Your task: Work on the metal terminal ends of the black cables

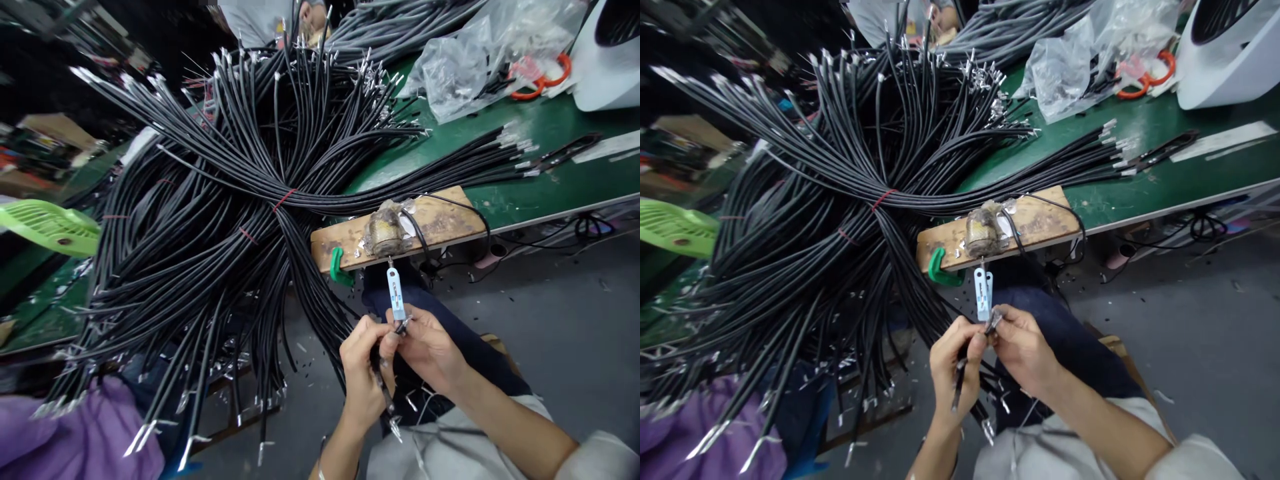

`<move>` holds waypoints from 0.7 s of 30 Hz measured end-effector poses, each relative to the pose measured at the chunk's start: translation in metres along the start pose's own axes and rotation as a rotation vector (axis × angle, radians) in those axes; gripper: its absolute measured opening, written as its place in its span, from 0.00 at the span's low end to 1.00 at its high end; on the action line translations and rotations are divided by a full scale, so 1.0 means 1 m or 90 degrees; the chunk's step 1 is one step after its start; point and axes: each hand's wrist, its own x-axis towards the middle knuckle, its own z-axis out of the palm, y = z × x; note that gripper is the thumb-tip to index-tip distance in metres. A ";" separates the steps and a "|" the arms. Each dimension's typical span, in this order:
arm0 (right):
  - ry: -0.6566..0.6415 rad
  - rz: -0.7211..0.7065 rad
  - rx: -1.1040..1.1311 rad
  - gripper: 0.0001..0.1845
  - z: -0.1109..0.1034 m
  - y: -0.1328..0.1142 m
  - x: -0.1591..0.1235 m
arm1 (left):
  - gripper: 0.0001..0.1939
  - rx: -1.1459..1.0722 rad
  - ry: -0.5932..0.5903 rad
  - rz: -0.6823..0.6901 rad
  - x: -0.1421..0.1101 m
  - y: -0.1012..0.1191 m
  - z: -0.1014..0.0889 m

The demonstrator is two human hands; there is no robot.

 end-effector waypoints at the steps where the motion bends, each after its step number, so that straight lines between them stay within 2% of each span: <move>1: -0.015 -0.015 -0.033 0.13 -0.002 -0.002 0.000 | 0.13 -0.011 -0.021 -0.007 0.001 0.002 -0.002; 6: -0.011 -0.153 -0.267 0.13 -0.020 -0.017 -0.002 | 0.20 -0.031 -0.106 -0.045 0.006 0.008 -0.009; 10: -0.129 -0.238 -0.412 0.11 -0.022 -0.026 0.001 | 0.22 -0.033 -0.142 -0.068 0.008 0.009 -0.012; 12: -0.146 -0.273 -0.400 0.08 -0.017 -0.022 0.003 | 0.23 -0.042 -0.155 -0.068 0.008 0.009 -0.013; 14: -0.108 -0.253 -0.321 0.10 -0.011 -0.012 0.004 | 0.22 -0.050 -0.149 -0.059 0.007 0.010 -0.012; 16: -0.035 -0.234 -0.274 0.11 -0.006 -0.002 0.003 | 0.19 -0.044 -0.115 -0.047 0.005 0.011 -0.010; 17: 0.006 -0.262 -0.291 0.10 -0.005 0.001 0.002 | 0.17 -0.035 -0.094 -0.044 0.004 0.011 -0.009; 19: 0.060 -0.402 -0.400 0.08 -0.005 0.001 0.000 | 0.16 -0.020 -0.071 -0.048 0.003 0.011 -0.010; 21: 0.041 -0.520 -0.515 0.05 -0.008 -0.007 -0.001 | 0.16 -0.022 -0.091 -0.058 0.003 0.009 -0.012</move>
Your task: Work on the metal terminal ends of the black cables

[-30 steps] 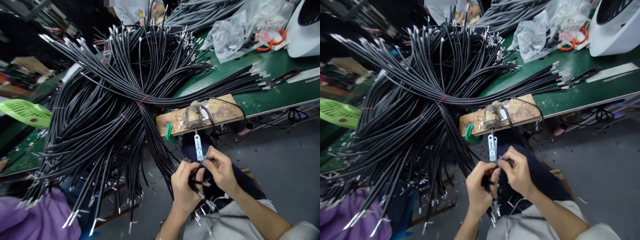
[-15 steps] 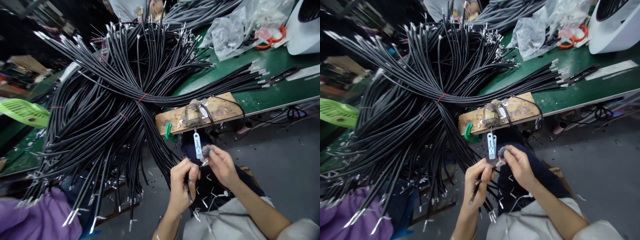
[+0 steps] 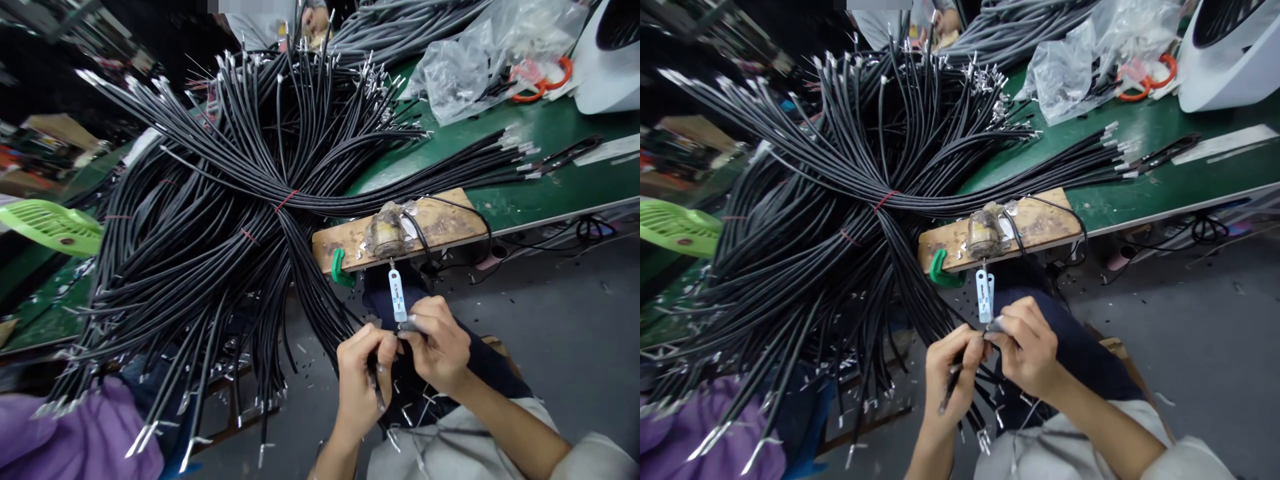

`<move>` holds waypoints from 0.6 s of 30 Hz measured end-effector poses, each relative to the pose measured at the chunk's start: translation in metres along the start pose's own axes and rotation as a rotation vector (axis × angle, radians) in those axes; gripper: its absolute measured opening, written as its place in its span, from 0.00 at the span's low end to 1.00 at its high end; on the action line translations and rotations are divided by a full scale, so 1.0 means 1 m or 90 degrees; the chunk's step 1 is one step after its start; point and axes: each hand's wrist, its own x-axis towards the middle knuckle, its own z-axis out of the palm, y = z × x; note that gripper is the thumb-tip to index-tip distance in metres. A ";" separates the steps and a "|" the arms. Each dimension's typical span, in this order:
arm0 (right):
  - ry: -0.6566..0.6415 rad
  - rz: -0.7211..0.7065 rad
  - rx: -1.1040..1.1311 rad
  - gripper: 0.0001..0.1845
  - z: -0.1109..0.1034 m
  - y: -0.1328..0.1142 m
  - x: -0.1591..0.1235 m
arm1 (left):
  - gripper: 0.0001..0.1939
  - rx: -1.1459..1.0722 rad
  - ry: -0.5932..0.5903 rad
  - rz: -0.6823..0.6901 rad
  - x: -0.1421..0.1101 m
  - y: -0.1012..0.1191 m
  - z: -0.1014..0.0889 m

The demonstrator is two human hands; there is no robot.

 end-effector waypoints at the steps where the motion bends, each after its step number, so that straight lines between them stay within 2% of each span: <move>1: -0.041 -0.009 -0.004 0.05 -0.005 -0.001 0.004 | 0.16 -0.013 -0.020 0.002 0.001 -0.001 -0.002; 2: -0.106 0.031 0.033 0.06 -0.010 -0.002 0.008 | 0.15 -0.034 -0.040 0.010 0.002 -0.003 -0.004; 3: -0.180 0.111 0.101 0.09 -0.014 -0.003 0.012 | 0.13 -0.059 -0.057 0.024 0.003 -0.004 -0.005; 6: -0.398 0.409 0.319 0.21 -0.025 -0.003 0.025 | 0.10 -0.127 -0.057 0.067 0.006 -0.007 -0.007; 7: -0.455 0.482 0.343 0.22 -0.028 -0.002 0.030 | 0.09 -0.133 -0.047 0.072 0.007 -0.008 -0.007; 9: -0.515 0.553 0.294 0.22 -0.034 -0.002 0.042 | 0.09 -0.129 -0.026 0.070 0.007 -0.006 -0.005; 11: -0.485 0.544 0.202 0.21 -0.039 -0.004 0.057 | 0.08 -0.117 -0.008 0.058 0.005 -0.005 -0.004; 15: -0.314 0.440 0.129 0.22 -0.032 -0.011 0.079 | 0.07 -0.135 0.024 0.045 0.003 -0.005 -0.004; 18: -0.297 0.408 0.166 0.25 -0.013 -0.013 0.079 | 0.05 -0.197 0.052 0.056 0.005 -0.007 -0.005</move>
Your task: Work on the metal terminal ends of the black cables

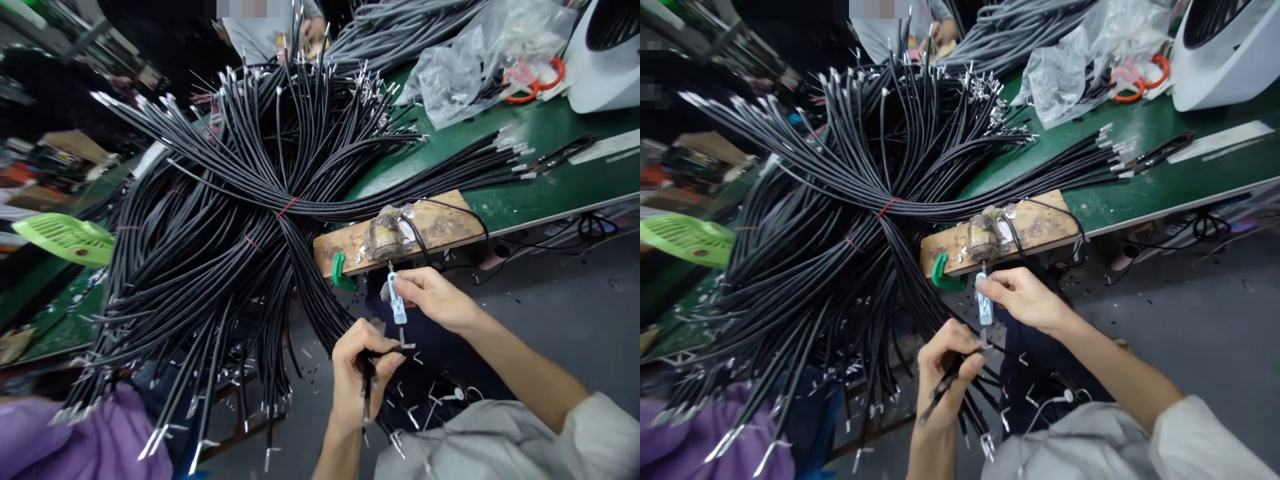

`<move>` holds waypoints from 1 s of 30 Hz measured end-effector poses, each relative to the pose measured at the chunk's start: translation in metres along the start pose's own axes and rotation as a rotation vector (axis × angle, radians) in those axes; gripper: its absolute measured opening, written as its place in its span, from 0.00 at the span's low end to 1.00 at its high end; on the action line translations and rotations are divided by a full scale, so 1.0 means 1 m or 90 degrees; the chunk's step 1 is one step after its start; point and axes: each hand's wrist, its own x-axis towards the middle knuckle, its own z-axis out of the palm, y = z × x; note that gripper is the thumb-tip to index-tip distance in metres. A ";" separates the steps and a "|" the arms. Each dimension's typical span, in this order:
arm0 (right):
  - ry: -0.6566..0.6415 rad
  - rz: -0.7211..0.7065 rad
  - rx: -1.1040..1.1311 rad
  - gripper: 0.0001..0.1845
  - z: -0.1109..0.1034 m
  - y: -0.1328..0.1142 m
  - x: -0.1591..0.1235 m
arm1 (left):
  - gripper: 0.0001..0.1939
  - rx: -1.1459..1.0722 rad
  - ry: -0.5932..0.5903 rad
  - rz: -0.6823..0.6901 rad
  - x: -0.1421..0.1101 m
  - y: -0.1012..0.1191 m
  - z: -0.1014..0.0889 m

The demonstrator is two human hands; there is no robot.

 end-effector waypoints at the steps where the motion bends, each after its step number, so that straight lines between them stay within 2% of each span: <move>1: -0.004 -0.005 0.034 0.25 0.006 0.003 0.001 | 0.04 -0.017 0.012 0.000 0.001 -0.001 0.000; 4: -0.002 -0.016 0.182 0.25 0.020 0.015 0.002 | 0.02 -0.031 0.027 -0.016 0.004 -0.002 0.001; 8: -0.030 -0.019 0.327 0.24 0.025 0.026 0.000 | 0.03 0.006 0.014 -0.036 0.007 -0.003 0.006; 13: -0.066 0.022 0.364 0.23 0.019 0.033 0.001 | 0.06 0.070 0.004 -0.040 0.009 0.001 0.010; 18: -0.005 0.015 0.347 0.22 -0.006 0.052 -0.003 | 0.05 0.084 0.004 -0.009 0.007 0.005 0.006; 20: 0.035 -0.015 0.283 0.21 -0.019 0.057 -0.012 | 0.03 0.068 0.003 0.013 0.004 0.005 0.003; 23: 0.113 -0.105 0.068 0.12 -0.030 0.053 -0.032 | 0.03 0.060 -0.041 0.020 0.002 0.001 0.001; 25: 0.095 -0.203 -0.133 0.06 -0.026 0.043 -0.046 | 0.03 0.102 -0.066 -0.005 0.004 -0.002 0.002; 27: 0.012 -0.310 -0.331 0.08 -0.015 0.032 -0.057 | 0.03 0.165 -0.075 -0.027 0.007 -0.004 0.004; 28: -0.017 -0.358 -0.402 0.08 -0.009 0.028 -0.060 | 0.05 0.190 -0.077 -0.030 0.008 -0.005 0.004; 30: 0.005 -0.437 -0.456 0.06 0.003 0.025 -0.062 | 0.07 0.206 -0.093 -0.019 0.010 -0.006 0.004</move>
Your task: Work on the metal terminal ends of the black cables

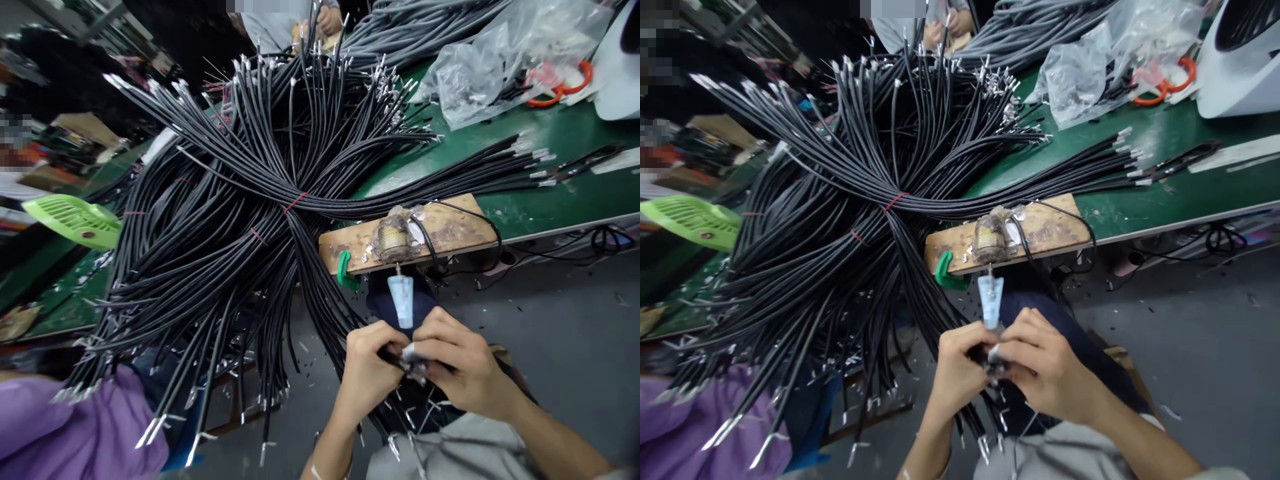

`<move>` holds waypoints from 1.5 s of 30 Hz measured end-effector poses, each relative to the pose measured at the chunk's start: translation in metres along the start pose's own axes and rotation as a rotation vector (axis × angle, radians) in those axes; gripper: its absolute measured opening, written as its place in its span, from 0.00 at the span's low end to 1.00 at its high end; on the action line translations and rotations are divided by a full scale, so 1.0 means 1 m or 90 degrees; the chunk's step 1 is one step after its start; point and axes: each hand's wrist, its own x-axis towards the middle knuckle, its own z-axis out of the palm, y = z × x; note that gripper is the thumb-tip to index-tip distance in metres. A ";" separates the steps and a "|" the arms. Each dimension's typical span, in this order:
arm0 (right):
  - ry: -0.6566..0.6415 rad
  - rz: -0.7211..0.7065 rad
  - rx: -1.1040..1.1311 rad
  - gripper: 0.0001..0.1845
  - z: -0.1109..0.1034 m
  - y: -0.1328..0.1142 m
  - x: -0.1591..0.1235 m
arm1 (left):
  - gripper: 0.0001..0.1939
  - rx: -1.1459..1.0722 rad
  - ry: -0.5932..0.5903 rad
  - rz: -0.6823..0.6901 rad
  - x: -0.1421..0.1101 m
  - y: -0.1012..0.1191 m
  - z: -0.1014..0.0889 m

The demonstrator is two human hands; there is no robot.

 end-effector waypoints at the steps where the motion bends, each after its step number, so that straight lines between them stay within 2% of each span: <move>1: 0.042 -0.008 -0.003 0.05 0.004 -0.002 0.001 | 0.06 -0.007 -0.009 0.011 0.000 0.000 -0.001; 3: 0.118 0.016 0.021 0.06 0.012 0.001 0.001 | 0.04 -0.035 -0.016 0.029 -0.001 0.001 -0.005; 7: 0.187 0.081 0.037 0.09 0.028 0.009 -0.005 | 0.01 -0.025 0.011 0.019 -0.009 0.003 -0.006; 11: 0.262 0.098 0.081 0.09 0.042 0.010 -0.011 | 0.06 0.009 0.046 -0.017 -0.014 0.005 0.003; 14: 0.276 0.183 0.235 0.11 0.048 0.010 -0.010 | 0.08 0.005 0.060 -0.017 -0.015 0.005 0.006; 16: 0.278 0.252 0.373 0.11 0.049 0.012 -0.006 | 0.09 0.004 0.043 -0.006 -0.014 0.006 0.006; 19: 0.238 0.341 0.545 0.09 0.046 0.014 0.000 | 0.12 0.002 0.004 0.012 -0.012 0.009 0.003; 22: 0.222 0.389 0.574 0.10 0.039 0.015 0.001 | 0.16 0.013 -0.006 0.000 -0.010 0.012 0.001; 24: 0.198 0.373 0.494 0.09 0.033 0.015 0.000 | 0.17 0.023 -0.006 -0.009 -0.009 0.012 0.002; 27: 0.152 0.309 0.263 0.07 0.026 0.013 -0.002 | 0.13 0.034 -0.012 0.003 -0.010 0.009 0.005; 29: 0.153 0.287 0.128 0.14 0.024 0.012 0.000 | 0.11 0.038 -0.022 0.012 -0.011 0.007 0.007; 31: 0.173 0.301 0.080 0.21 0.021 0.013 0.002 | 0.10 0.040 -0.034 0.013 -0.011 0.005 0.009; 34: 0.197 0.327 0.141 0.24 0.013 0.016 0.005 | 0.12 0.043 -0.043 0.001 -0.012 0.006 0.009; 38: 0.053 0.216 0.249 0.16 0.002 0.021 0.002 | 0.17 0.053 -0.039 -0.018 -0.010 0.011 0.007; 40: 0.031 0.193 0.256 0.11 0.004 0.022 0.000 | 0.19 0.044 -0.043 -0.027 -0.008 0.013 0.006; 42: 0.080 0.206 0.303 0.07 0.012 0.023 0.000 | 0.20 0.019 -0.050 -0.030 -0.007 0.014 0.004; 45: 0.181 0.247 0.466 0.10 0.031 0.020 0.001 | 0.19 -0.024 -0.056 -0.018 -0.005 0.013 0.004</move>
